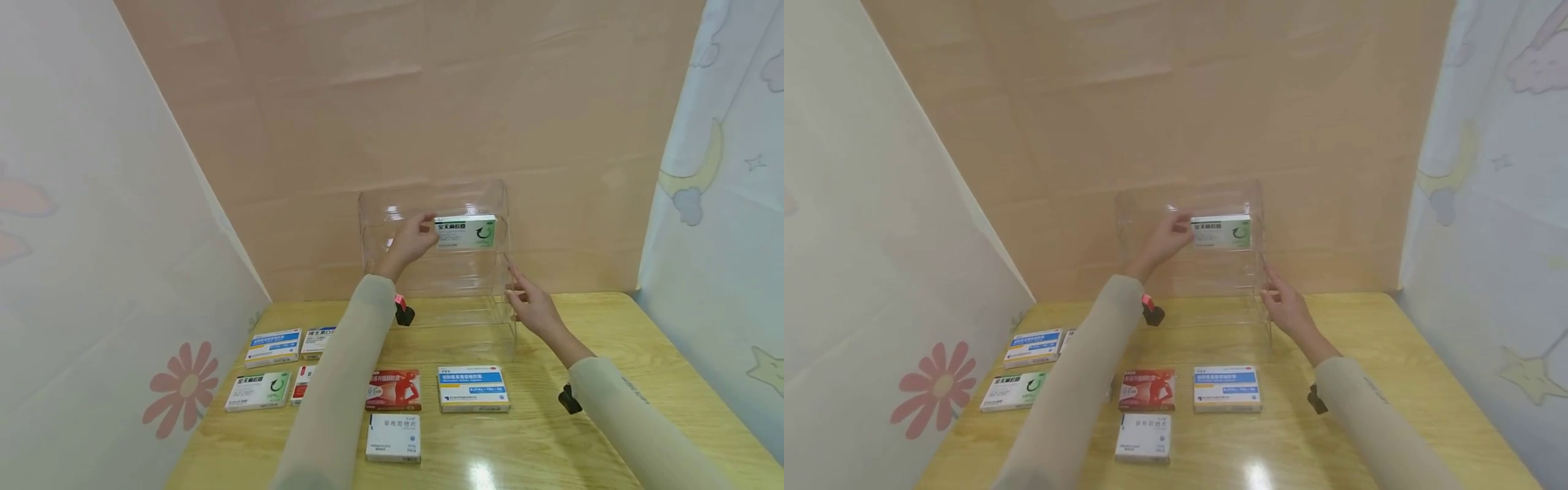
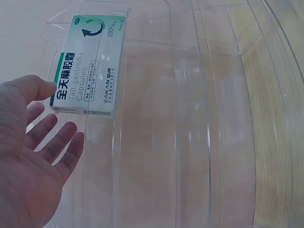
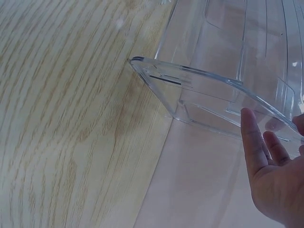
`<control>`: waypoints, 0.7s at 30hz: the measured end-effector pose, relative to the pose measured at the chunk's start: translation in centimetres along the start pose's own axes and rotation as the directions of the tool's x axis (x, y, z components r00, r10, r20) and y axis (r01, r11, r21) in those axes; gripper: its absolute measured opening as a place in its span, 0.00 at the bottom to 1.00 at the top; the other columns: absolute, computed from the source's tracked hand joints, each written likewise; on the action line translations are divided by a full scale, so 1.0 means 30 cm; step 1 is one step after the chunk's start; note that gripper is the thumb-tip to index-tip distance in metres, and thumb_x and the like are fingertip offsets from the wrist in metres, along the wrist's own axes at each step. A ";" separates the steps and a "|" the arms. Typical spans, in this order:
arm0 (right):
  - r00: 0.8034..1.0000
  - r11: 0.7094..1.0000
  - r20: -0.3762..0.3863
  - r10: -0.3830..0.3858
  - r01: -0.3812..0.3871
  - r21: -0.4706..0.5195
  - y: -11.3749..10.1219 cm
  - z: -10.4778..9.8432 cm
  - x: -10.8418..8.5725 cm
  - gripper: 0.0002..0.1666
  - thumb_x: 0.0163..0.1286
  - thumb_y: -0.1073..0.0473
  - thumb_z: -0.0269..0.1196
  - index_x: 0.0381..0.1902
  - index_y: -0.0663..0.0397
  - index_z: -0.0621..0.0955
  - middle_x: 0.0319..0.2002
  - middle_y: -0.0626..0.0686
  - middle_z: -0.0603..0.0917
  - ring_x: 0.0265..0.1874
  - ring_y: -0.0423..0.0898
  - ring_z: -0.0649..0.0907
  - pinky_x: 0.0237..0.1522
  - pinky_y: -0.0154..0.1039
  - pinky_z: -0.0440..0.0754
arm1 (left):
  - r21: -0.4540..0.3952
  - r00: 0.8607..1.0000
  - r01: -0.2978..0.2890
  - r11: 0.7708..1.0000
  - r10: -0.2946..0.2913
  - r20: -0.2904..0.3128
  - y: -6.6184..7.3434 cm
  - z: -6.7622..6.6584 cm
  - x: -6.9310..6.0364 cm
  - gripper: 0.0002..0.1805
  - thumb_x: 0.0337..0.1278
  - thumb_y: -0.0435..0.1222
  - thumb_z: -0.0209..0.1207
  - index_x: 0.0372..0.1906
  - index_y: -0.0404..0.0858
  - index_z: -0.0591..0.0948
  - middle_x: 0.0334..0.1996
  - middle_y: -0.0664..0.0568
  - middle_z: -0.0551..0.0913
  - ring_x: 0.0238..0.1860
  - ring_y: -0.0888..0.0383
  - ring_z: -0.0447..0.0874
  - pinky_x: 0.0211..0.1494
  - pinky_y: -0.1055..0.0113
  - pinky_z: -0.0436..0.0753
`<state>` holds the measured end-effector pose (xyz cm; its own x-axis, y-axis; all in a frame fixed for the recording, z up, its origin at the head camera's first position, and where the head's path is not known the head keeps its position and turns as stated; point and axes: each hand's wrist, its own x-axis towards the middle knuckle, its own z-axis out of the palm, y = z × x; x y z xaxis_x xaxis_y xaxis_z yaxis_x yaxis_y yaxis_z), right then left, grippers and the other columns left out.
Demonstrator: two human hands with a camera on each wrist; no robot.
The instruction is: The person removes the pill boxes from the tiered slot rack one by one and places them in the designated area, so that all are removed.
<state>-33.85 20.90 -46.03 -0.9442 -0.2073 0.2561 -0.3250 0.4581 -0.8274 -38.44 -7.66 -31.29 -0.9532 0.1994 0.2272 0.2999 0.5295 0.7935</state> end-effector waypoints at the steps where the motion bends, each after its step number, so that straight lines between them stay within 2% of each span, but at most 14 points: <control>1: 1.000 1.000 0.000 0.003 -0.003 0.005 0.000 0.002 -0.001 0.38 0.81 0.57 0.52 0.82 0.43 0.51 0.64 0.69 0.73 0.54 0.67 0.80 0.36 0.49 0.89 | 0.009 1.000 0.003 1.000 -0.003 -0.002 -0.001 0.001 0.001 0.29 0.66 0.34 0.62 0.71 0.41 0.73 0.70 0.49 0.72 0.66 0.48 0.74 0.59 0.57 0.83; 4: 1.000 1.000 0.010 0.010 -0.010 0.006 0.002 0.005 -0.003 0.38 0.82 0.55 0.51 0.82 0.42 0.50 0.65 0.69 0.72 0.56 0.68 0.79 0.36 0.50 0.89 | 0.033 1.000 0.013 0.999 -0.013 -0.005 -0.006 0.005 0.007 0.29 0.65 0.34 0.62 0.71 0.42 0.72 0.69 0.49 0.72 0.65 0.49 0.75 0.57 0.59 0.83; 8: 1.000 1.000 0.004 0.014 -0.014 0.002 0.001 0.005 -0.001 0.39 0.81 0.55 0.52 0.82 0.39 0.50 0.65 0.68 0.72 0.56 0.67 0.80 0.37 0.52 0.89 | 0.074 1.000 -0.004 0.997 0.004 0.000 -0.002 0.009 0.012 0.29 0.65 0.33 0.62 0.71 0.42 0.73 0.68 0.47 0.71 0.63 0.48 0.76 0.55 0.61 0.84; 14: 1.000 1.000 0.004 0.011 -0.011 0.005 -0.002 0.007 0.002 0.39 0.81 0.56 0.52 0.82 0.36 0.49 0.65 0.68 0.72 0.55 0.66 0.80 0.38 0.54 0.88 | 0.130 1.000 -0.020 0.991 0.021 -0.008 0.014 0.020 0.014 0.24 0.67 0.33 0.62 0.67 0.40 0.76 0.67 0.44 0.70 0.60 0.49 0.76 0.54 0.64 0.84; 21: 1.000 1.000 0.000 0.021 -0.021 -0.008 -0.010 0.007 -0.002 0.38 0.82 0.56 0.51 0.82 0.39 0.49 0.66 0.69 0.72 0.56 0.68 0.79 0.36 0.49 0.89 | 0.067 1.000 0.019 0.998 -0.020 0.015 0.030 0.032 0.008 0.17 0.70 0.34 0.61 0.59 0.39 0.76 0.63 0.46 0.75 0.59 0.50 0.78 0.52 0.63 0.84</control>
<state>-33.69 20.60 -45.90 -0.9507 -0.1979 0.2388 -0.3058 0.4693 -0.8284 -38.36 -6.33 -31.06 -0.9582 0.2017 0.2027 0.2840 0.5874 0.7578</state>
